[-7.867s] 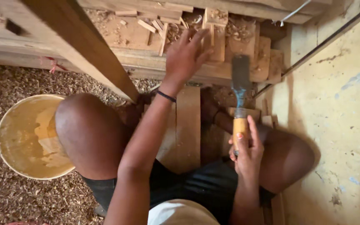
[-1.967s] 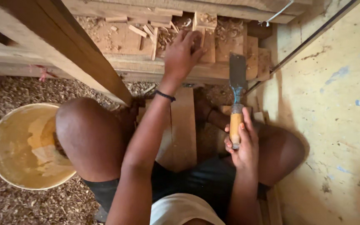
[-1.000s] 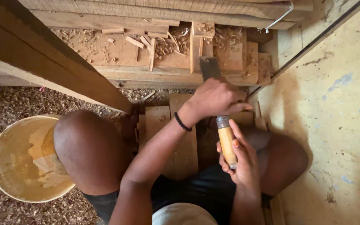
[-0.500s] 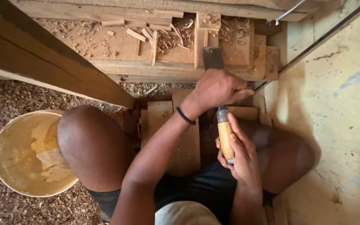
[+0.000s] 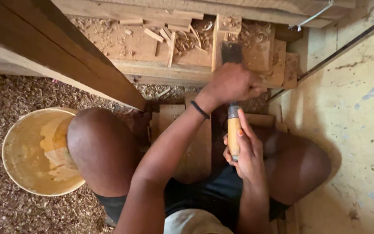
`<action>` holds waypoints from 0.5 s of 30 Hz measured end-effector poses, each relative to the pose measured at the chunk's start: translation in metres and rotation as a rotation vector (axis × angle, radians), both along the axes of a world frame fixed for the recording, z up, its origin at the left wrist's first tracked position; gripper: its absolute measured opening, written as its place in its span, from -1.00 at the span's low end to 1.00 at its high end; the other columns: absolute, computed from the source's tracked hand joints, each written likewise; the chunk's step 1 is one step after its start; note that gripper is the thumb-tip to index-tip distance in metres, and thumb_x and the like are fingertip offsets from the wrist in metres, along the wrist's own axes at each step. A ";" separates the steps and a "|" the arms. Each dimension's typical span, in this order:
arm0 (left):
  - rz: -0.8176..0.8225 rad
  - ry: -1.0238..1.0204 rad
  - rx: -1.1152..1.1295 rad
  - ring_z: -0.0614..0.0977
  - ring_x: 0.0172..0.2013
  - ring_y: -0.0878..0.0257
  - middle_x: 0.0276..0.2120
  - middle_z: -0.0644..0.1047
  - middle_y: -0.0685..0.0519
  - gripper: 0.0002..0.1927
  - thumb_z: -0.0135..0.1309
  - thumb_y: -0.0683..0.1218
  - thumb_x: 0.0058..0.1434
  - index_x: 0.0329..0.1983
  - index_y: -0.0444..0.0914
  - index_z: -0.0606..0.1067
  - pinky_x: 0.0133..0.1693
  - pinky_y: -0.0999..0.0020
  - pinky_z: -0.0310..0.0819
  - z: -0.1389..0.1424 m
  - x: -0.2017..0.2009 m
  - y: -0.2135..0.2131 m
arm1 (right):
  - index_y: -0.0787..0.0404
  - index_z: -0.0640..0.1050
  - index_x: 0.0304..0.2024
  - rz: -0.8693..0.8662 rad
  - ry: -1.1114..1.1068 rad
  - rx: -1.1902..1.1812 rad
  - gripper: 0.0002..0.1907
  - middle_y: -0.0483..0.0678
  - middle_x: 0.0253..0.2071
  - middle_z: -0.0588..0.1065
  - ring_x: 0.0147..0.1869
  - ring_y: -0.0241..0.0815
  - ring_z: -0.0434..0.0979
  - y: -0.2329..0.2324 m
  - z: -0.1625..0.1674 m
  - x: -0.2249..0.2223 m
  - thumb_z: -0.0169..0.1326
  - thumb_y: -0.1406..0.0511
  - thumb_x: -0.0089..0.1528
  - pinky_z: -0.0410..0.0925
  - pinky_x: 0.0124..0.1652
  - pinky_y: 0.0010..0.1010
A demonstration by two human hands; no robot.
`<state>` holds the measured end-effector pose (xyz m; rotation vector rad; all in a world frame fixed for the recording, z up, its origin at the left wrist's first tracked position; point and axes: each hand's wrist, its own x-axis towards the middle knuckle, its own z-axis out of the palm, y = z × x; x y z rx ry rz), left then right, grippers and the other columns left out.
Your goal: The person works on wood with a chisel, scraping small wood pieces and adjusting segments manually while surrounded by wood shavings.
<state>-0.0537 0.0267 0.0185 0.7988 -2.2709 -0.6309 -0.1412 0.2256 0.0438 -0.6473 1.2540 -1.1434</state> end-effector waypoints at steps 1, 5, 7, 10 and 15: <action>0.017 0.010 -0.032 0.65 -0.57 0.02 -0.59 0.61 0.03 -0.78 0.23 0.15 0.10 -0.50 -0.04 0.63 -0.45 0.08 0.51 0.000 0.000 -0.005 | 0.01 0.18 0.53 -0.002 -0.002 0.001 -0.38 0.04 -0.34 0.44 -0.62 -0.31 0.33 -0.005 0.000 0.001 -0.13 0.17 0.40 0.20 -0.66 -0.55; -0.008 0.058 -0.041 0.64 -0.52 -0.06 -0.56 0.61 -0.02 -0.81 0.25 0.15 0.12 -0.38 -0.01 0.67 -0.44 0.04 0.51 0.000 0.001 -0.019 | 0.00 0.19 0.53 0.017 0.079 -0.013 -0.38 0.02 -0.37 0.41 -0.65 -0.30 0.32 -0.020 0.002 0.003 -0.14 0.17 0.41 0.17 -0.70 -0.56; -0.029 0.050 -0.028 0.66 -0.48 -0.05 -0.54 0.62 0.01 -0.81 0.24 0.12 0.12 -0.44 -0.04 0.65 -0.40 0.03 0.52 0.000 0.002 -0.021 | 0.02 0.18 0.54 0.018 0.059 -0.037 -0.38 0.03 -0.36 0.41 -0.63 -0.30 0.32 -0.021 0.003 0.007 -0.13 0.18 0.41 0.20 -0.68 -0.56; -0.047 0.110 0.030 0.68 -0.45 -0.01 -0.49 0.64 0.05 -0.81 0.23 0.13 0.11 -0.43 -0.03 0.64 -0.36 0.06 0.54 0.000 0.005 -0.023 | 0.02 0.17 0.53 0.009 0.030 -0.035 -0.38 0.03 -0.35 0.42 -0.65 -0.31 0.32 -0.021 0.002 0.010 -0.13 0.18 0.41 0.20 -0.69 -0.56; 0.019 0.161 -0.141 0.67 -0.37 -0.01 -0.41 0.63 0.01 -0.80 0.22 0.08 0.22 -0.34 -0.12 0.63 -0.33 0.08 0.52 -0.001 0.008 -0.010 | 0.06 0.16 0.53 -0.021 -0.029 -0.106 -0.36 0.03 -0.35 0.43 -0.67 -0.32 0.32 -0.021 -0.014 0.012 -0.09 0.20 0.40 0.15 -0.72 -0.60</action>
